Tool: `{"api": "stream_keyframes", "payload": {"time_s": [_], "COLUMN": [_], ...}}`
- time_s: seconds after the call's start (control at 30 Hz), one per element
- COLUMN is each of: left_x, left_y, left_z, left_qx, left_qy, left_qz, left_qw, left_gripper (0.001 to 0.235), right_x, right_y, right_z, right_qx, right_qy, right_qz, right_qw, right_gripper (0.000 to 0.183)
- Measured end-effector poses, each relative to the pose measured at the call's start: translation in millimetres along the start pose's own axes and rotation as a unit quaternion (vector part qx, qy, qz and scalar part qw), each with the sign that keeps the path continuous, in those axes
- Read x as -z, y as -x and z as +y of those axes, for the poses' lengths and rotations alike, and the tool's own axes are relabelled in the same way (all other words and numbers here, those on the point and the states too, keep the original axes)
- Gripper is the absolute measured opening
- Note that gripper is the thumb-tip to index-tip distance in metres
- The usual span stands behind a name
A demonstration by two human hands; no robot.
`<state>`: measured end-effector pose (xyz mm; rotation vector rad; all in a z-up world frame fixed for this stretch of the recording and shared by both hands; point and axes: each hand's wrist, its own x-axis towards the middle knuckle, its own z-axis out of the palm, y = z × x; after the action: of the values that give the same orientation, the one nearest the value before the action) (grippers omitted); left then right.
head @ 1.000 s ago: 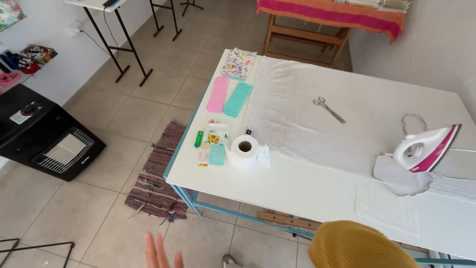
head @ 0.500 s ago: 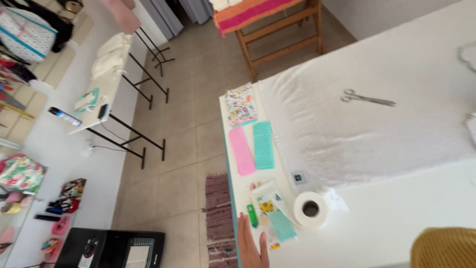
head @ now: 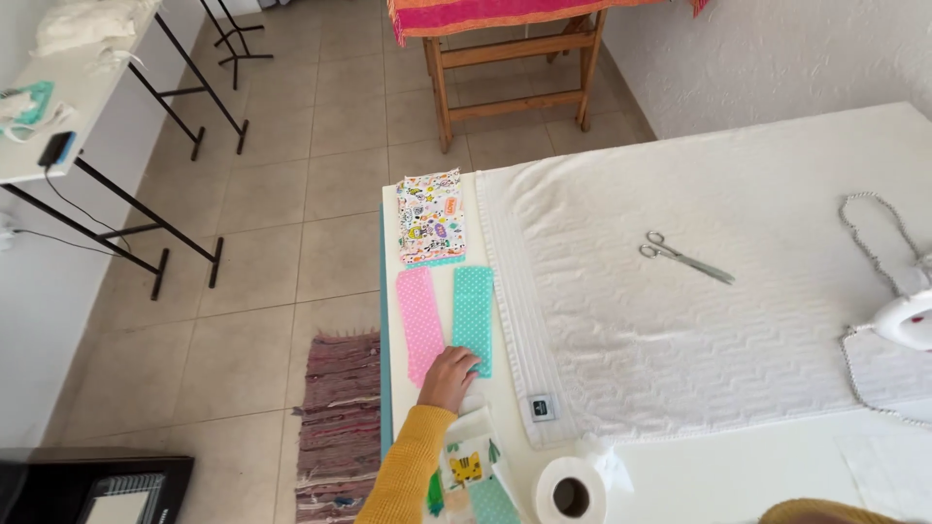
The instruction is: The person arranges white fabric pieces on a white table. They then pick up a pair of scissors and a piece of light blue polka-dotted fabric. Using the scissors, the person cuts the blue fabric into smaller rectangular pieces and places them on the table alongside the white fabric.
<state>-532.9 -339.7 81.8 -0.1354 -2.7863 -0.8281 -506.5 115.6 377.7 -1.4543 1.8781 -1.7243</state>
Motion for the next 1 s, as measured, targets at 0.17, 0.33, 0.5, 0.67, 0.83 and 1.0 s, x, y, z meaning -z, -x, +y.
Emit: {"api": "stream_keyframes", "payload": {"time_s": [0.17,0.33,0.5,0.67,0.83,1.0], "left_x": [-11,-2,-9,5,12,14], "left_y": [-4,-4,-2,-14,-24,-26], "left_z": [-13,-13,-22,-20,-18,-22], "left_qx": [0.04,-0.001,0.031,0.068,0.097,0.086], "left_qy": [0.009,0.026,0.023,0.061,0.074,0.085], "left_qz": [-0.035,-0.065,-0.072,-0.122,-0.172,-0.183], "left_qw": [0.999,0.998,0.997,0.988,0.978,0.976], "left_gripper": [0.016,0.026,0.022,0.023,0.023,0.024], "right_x": [25,70,125,142,157,164], "right_y": [-148,-143,-51,-14,-11,-45], "right_z": [43,242,409,473,486,472], "right_qx": [-0.014,-0.261,-0.349,-0.318,-0.335,-0.375], "right_qy": [-0.025,0.209,0.422,0.569,0.643,0.679], "right_qz": [-0.011,0.302,0.242,0.187,0.129,0.025], "right_qw": [1.0,0.893,0.801,0.735,0.677,0.631], "right_gripper": [0.072,0.048,0.029,0.041,0.024,0.022]}}
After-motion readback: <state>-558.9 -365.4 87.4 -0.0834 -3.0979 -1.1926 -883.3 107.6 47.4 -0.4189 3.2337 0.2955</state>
